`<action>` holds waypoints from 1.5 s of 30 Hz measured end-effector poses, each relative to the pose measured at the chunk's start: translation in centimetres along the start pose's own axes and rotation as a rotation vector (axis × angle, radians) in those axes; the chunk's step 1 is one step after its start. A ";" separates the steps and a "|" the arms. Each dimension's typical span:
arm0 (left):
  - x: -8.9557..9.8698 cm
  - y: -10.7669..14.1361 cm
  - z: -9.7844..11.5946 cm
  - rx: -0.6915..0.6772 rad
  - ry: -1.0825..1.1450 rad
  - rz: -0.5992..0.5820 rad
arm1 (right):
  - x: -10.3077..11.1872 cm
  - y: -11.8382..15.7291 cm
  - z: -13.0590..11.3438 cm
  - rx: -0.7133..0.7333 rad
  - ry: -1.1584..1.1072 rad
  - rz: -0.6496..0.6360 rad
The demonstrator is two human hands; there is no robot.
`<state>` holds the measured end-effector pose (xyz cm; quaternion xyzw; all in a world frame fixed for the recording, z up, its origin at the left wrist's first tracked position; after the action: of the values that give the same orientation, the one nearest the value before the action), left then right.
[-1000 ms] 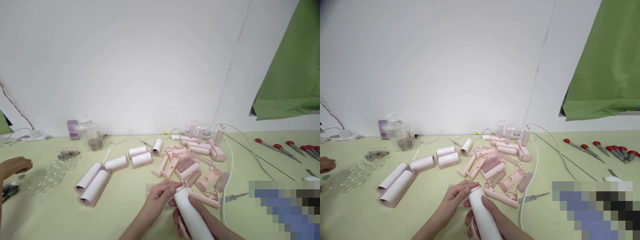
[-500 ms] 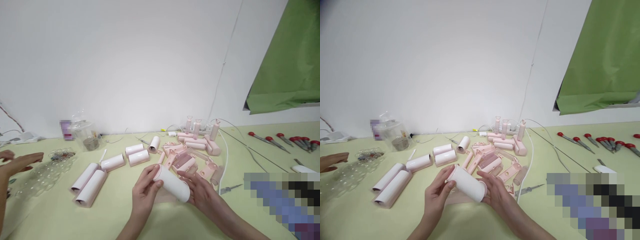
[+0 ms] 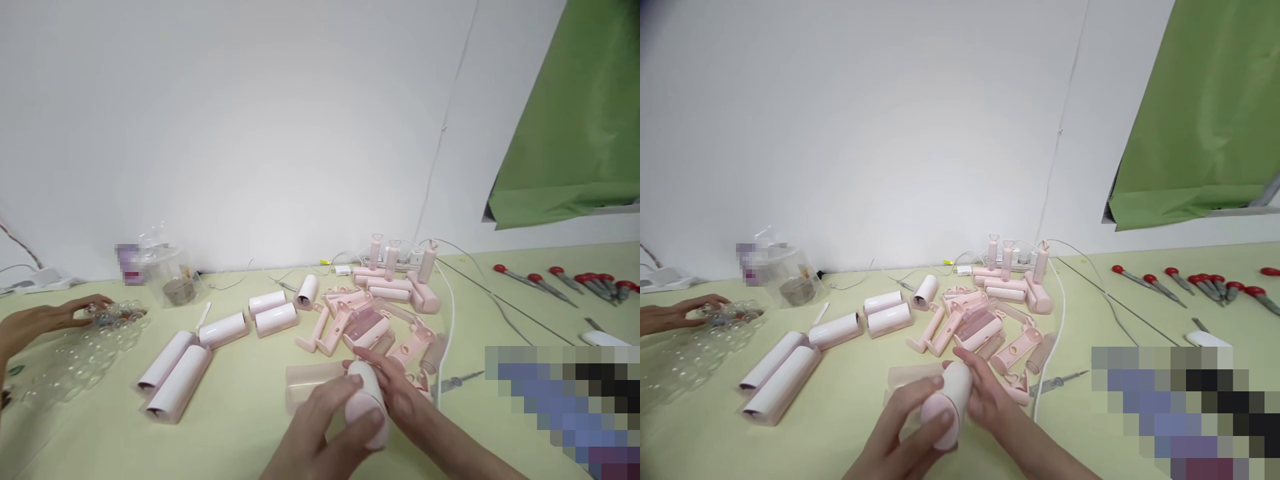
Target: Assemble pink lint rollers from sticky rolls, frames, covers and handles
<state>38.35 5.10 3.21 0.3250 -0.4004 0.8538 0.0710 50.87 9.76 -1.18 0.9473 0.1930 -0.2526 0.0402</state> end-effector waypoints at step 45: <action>-1.0 -7.6 -9.3 0.591 -0.187 -0.300 | 0.3 0.8 -3.6 0.478 0.650 0.170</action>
<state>37.41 17.13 3.15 0.4637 -0.0884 0.8794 0.0616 53.04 9.77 1.82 0.9730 0.0526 0.0261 -0.2232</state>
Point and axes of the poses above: each hand's wrist, its own y-axis away from the middle knuckle, its own x-axis out of the back of the hand, z = x × y, the point moved 7 cm from there along -y, towards the middle knuckle, and after that the axes turned 8 degrees about x, right-handed, at the moved point
